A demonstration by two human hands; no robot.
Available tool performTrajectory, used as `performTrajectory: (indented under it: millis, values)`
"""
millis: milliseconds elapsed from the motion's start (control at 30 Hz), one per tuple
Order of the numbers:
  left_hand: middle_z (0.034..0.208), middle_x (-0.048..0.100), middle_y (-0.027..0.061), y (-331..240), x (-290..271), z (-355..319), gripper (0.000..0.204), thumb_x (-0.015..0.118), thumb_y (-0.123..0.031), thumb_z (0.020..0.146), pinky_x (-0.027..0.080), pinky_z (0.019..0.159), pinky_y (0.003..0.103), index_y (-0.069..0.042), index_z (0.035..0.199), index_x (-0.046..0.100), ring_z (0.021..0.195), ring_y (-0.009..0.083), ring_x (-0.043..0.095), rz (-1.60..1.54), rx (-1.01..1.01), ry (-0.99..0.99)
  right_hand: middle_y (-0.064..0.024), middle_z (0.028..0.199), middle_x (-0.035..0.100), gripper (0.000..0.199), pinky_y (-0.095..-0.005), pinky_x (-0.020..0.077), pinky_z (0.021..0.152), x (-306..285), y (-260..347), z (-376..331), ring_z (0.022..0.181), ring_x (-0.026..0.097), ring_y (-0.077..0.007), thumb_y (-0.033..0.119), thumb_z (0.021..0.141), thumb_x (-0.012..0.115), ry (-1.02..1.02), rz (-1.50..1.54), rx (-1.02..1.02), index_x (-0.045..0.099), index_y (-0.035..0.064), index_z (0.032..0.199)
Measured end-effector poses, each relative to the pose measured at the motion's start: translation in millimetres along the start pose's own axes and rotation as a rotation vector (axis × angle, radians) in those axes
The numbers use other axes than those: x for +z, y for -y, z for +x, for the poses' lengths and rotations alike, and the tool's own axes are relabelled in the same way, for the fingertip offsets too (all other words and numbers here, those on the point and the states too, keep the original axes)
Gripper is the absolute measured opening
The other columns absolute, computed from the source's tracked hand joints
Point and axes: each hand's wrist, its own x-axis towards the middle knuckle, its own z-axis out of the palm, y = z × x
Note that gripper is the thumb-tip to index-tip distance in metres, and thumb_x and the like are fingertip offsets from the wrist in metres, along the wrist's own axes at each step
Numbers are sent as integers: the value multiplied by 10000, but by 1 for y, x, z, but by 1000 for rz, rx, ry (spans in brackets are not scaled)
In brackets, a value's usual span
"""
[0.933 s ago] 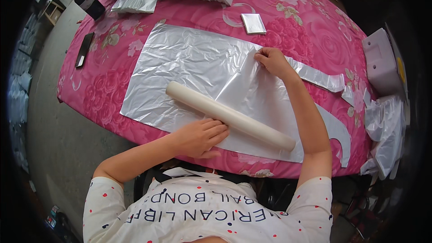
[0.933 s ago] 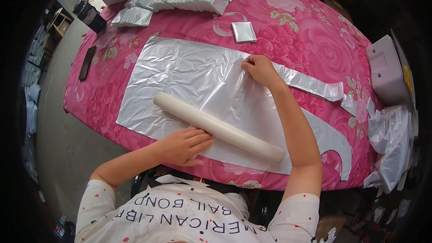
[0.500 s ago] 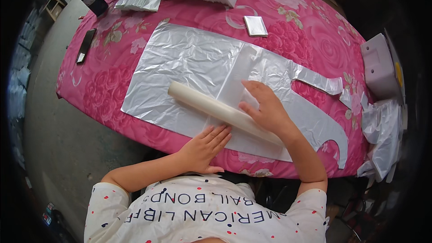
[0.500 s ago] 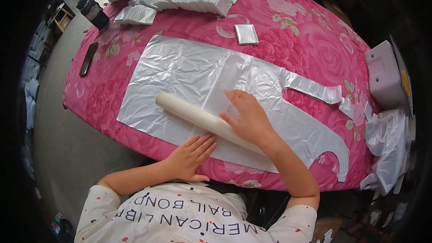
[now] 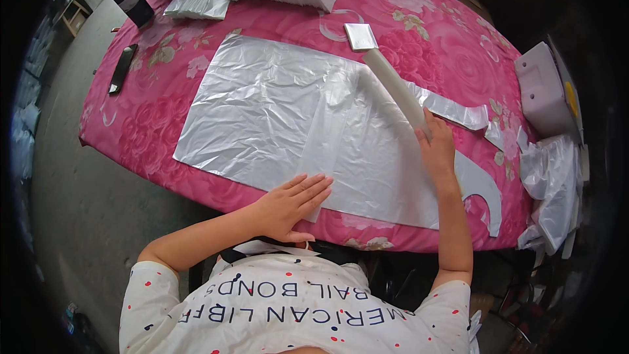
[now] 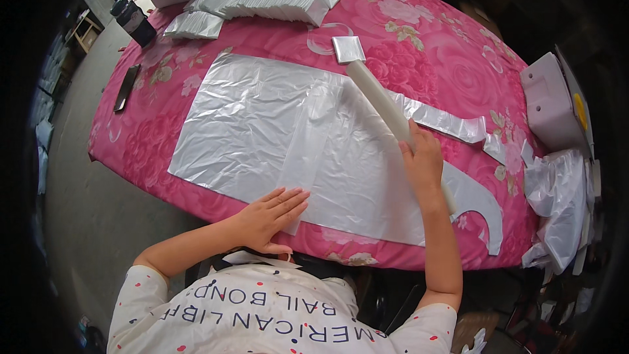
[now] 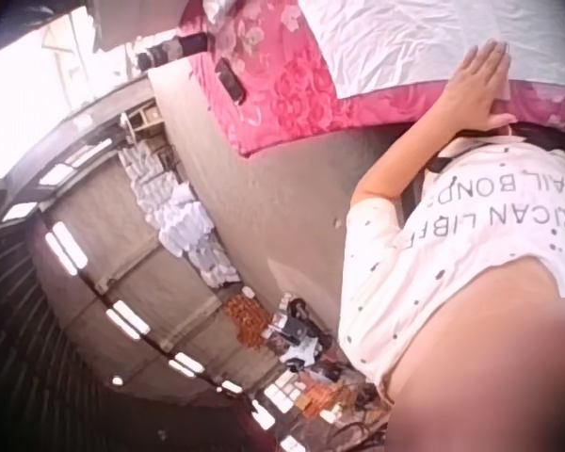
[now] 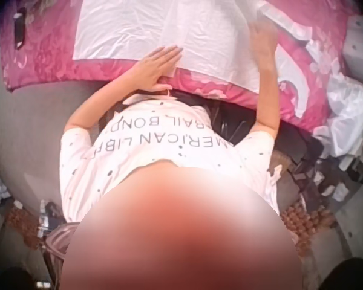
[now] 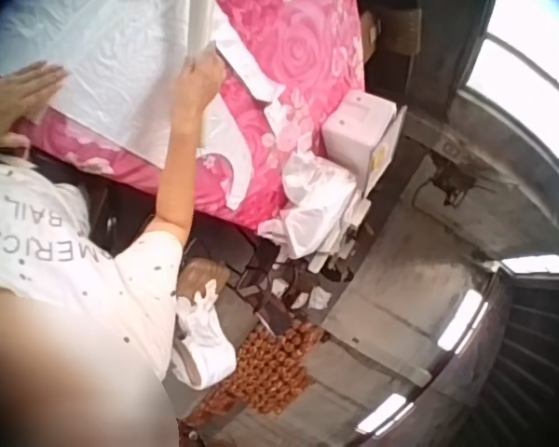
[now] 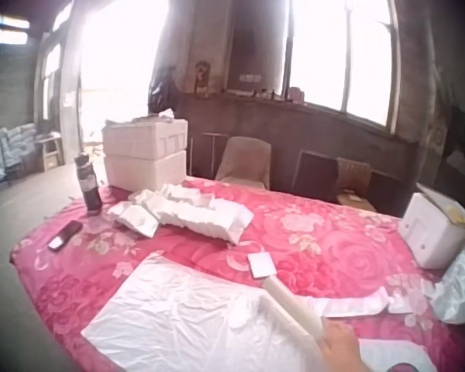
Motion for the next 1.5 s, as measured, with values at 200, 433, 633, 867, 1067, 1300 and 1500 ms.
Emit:
performTrajectory:
  millis: [200,433,633,867,1067,1300,1500]
  values:
    - [1426,278,225,-1,8,-3,835,569,-525,741,176,1100,447,48,1313,366,1345,337,243,131,-11,108,-80,1048,596,463,-384,420,869,11,79,-48,975,528,-270,112,709,676,253,257,-347,576,80,1160]
    - [1440,271,196,-17,14,-4,801,630,-436,703,178,1100,447,-30,1342,369,1349,318,240,177,-59,122,-67,1073,596,471,-375,407,896,35,92,-22,997,529,-256,118,732,669,207,197,-415,567,118,1191]
    - [1451,260,161,-2,-1,-5,759,640,-370,749,182,1107,413,-45,1363,336,1362,286,216,58,81,186,-50,1069,612,413,-377,382,928,61,65,61,1013,522,-243,153,776,631,99,106,-338,580,135,1185]
    - [1328,434,156,21,-3,-22,519,581,-264,811,330,1046,389,1,1242,463,1258,277,396,70,318,34,-106,1206,537,409,-388,389,975,56,84,57,1148,459,-319,29,753,625,1,171,-439,574,64,1157]
    - [1211,534,153,24,-6,-19,345,495,-102,826,414,982,360,33,1140,542,1139,269,519,156,456,-53,-129,1231,515,521,-387,403,971,44,106,-33,1163,460,-318,-69,641,544,488,429,-675,549,27,1153]
    - [1221,520,176,25,-10,-17,465,611,-95,724,423,973,357,10,1171,531,1160,290,499,-261,294,-332,-140,1152,550,441,-379,441,908,46,118,-54,1084,510,-310,-36,648,580,319,407,-569,577,-3,1087]
    - [1265,487,160,36,-15,3,651,650,-109,624,406,977,395,13,1235,464,1169,308,474,24,-15,-212,-93,1010,611,340,-347,494,756,54,115,-53,910,577,-276,-29,659,611,147,330,-492,642,50,989]
